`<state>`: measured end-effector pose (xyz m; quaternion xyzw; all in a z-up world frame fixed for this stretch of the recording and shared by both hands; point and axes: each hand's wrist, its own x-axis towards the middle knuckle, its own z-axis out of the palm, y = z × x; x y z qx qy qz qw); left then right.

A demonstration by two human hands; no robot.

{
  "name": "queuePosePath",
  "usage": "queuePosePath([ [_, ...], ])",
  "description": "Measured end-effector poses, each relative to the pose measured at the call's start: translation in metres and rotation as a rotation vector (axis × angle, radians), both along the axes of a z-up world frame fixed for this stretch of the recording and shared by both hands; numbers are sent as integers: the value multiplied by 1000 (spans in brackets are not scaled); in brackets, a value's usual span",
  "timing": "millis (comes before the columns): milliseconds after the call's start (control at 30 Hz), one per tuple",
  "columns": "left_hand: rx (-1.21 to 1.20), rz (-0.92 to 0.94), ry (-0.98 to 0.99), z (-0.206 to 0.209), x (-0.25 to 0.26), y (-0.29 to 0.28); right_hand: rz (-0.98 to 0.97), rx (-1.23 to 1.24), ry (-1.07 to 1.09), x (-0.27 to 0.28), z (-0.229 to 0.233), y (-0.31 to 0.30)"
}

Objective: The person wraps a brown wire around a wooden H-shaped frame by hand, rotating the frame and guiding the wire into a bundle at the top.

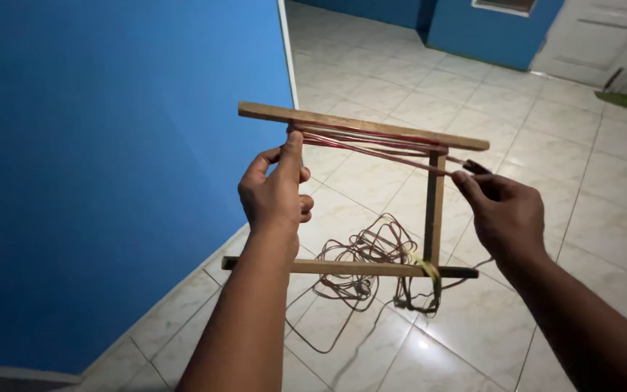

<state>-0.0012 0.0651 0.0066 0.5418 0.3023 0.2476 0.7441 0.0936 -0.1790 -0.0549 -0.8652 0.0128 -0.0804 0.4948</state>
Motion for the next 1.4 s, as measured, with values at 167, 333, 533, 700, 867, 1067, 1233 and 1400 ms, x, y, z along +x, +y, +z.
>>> queuePosePath([
  [167, -46, -44, 19, 3, 5, 8, -39, 141, 3, -3, -3, 12],
  [333, -34, -95, 20, -1, 5, 1, -1, 334, -49, 9, -10, -2],
  [533, -167, -116, -5, -8, 9, -15, 33, 427, -29, 24, -2, -19],
  [700, -219, -120, -5, -17, 3, -20, 230, 381, -93, 32, 4, -31],
  [867, -249, -129, 12, -20, 2, -19, 305, 418, 6, 42, 2, -33],
  [1067, -116, -172, 4, -17, -1, 3, 275, 424, 313, 11, 25, -11],
  [1233, -1, -107, -42, -35, 12, 13, 254, 816, 459, -8, 31, 15],
  [1400, 507, -63, 172, -54, 33, 20, 329, 979, 452, 0, 18, 22],
])
